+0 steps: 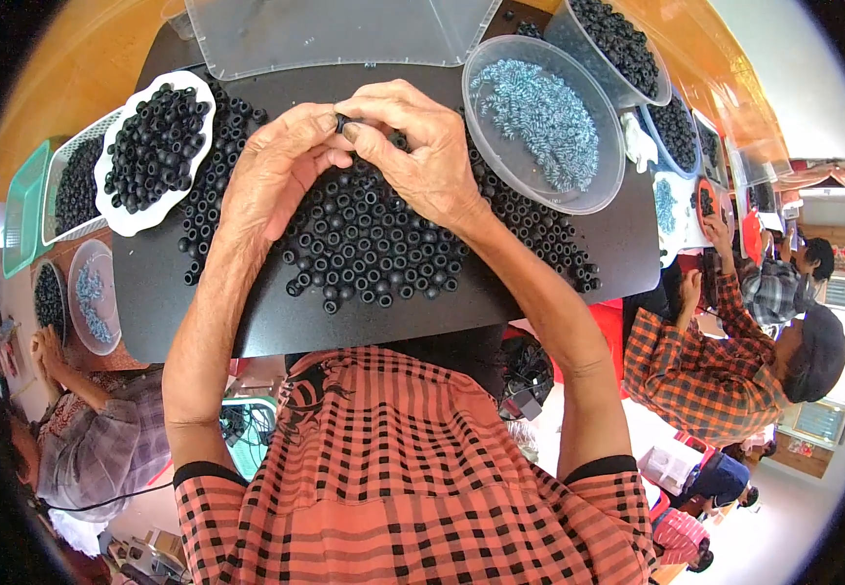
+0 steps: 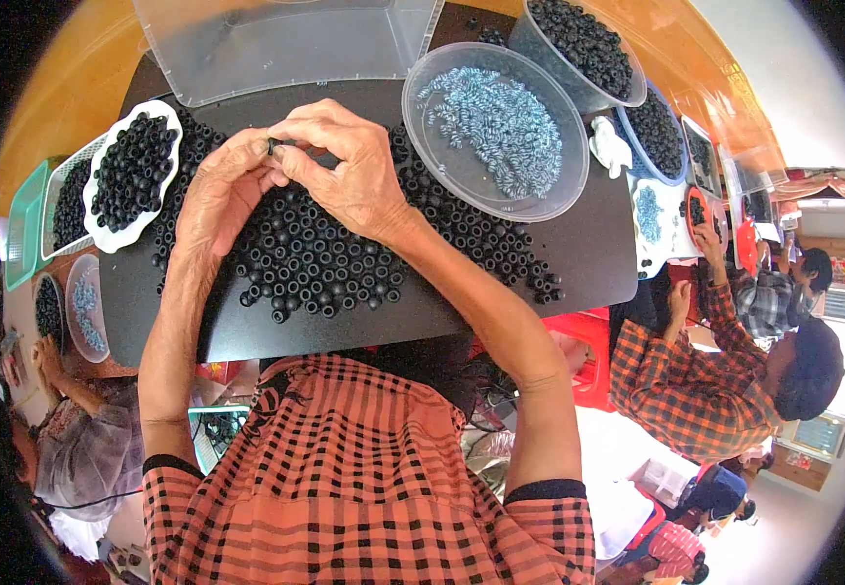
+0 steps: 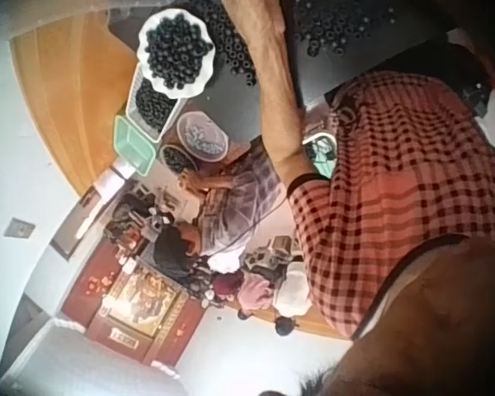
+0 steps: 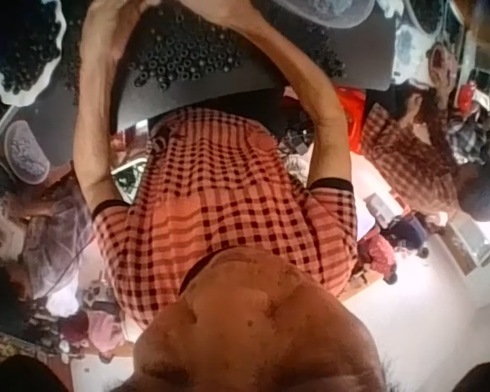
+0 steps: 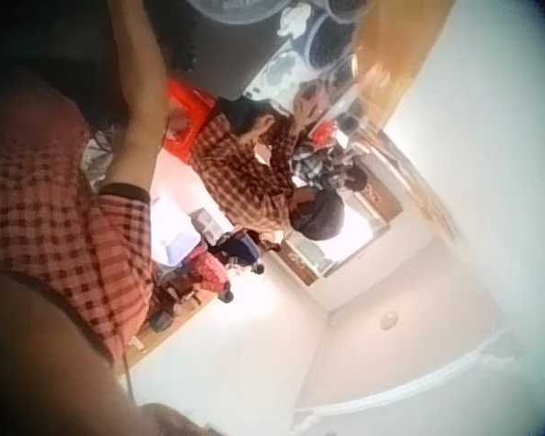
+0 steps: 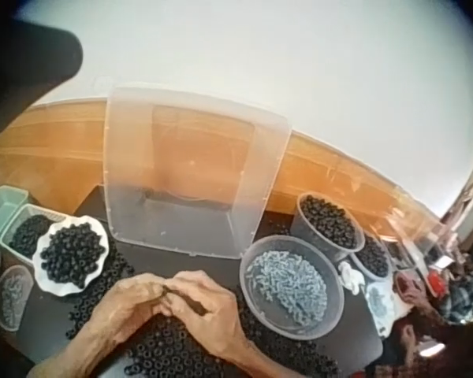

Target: The person assembles small components by picking metal inserts from a plastic container and fitting them into black rings by hand.

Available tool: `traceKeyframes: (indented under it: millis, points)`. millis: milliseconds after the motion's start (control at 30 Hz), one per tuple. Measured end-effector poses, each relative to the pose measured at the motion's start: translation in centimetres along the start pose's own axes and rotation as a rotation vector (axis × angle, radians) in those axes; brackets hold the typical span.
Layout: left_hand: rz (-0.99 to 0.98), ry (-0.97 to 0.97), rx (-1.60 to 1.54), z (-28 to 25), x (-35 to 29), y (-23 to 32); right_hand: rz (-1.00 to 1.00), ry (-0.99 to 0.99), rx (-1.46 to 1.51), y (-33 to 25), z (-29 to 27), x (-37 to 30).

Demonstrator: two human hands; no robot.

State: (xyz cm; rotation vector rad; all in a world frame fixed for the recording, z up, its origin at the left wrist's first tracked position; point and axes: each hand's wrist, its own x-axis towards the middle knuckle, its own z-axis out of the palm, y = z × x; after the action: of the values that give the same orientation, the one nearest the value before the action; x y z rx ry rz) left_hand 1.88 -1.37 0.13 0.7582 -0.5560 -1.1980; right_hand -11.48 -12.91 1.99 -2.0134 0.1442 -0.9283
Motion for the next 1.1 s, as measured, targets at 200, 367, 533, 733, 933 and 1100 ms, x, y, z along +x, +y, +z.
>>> traceKeyframes:
  millis: [200,367,533,733,933,1100]
  points:
    - [0.100,0.163,0.329,1.4,-0.5,0.8,0.126,-0.097,0.015,-2.2,-1.2,1.9]
    - [0.065,0.144,0.548,1.2,-0.5,1.2,0.264,-0.258,-0.050,-1.7,-2.1,2.7]
    - [0.108,0.106,0.695,1.3,-0.7,1.1,0.312,-0.314,0.002,-1.0,-2.2,3.0]
    - [0.127,0.022,0.786,1.7,-0.6,1.5,0.398,-0.391,0.065,-1.1,-2.5,3.1]
    - [0.103,-0.017,0.735,1.4,-0.4,1.4,0.400,-0.363,0.077,-1.2,-2.9,2.5]
    - [0.122,0.014,0.770,0.9,-0.3,1.1,0.431,-0.317,0.196,-0.7,-2.0,1.9]
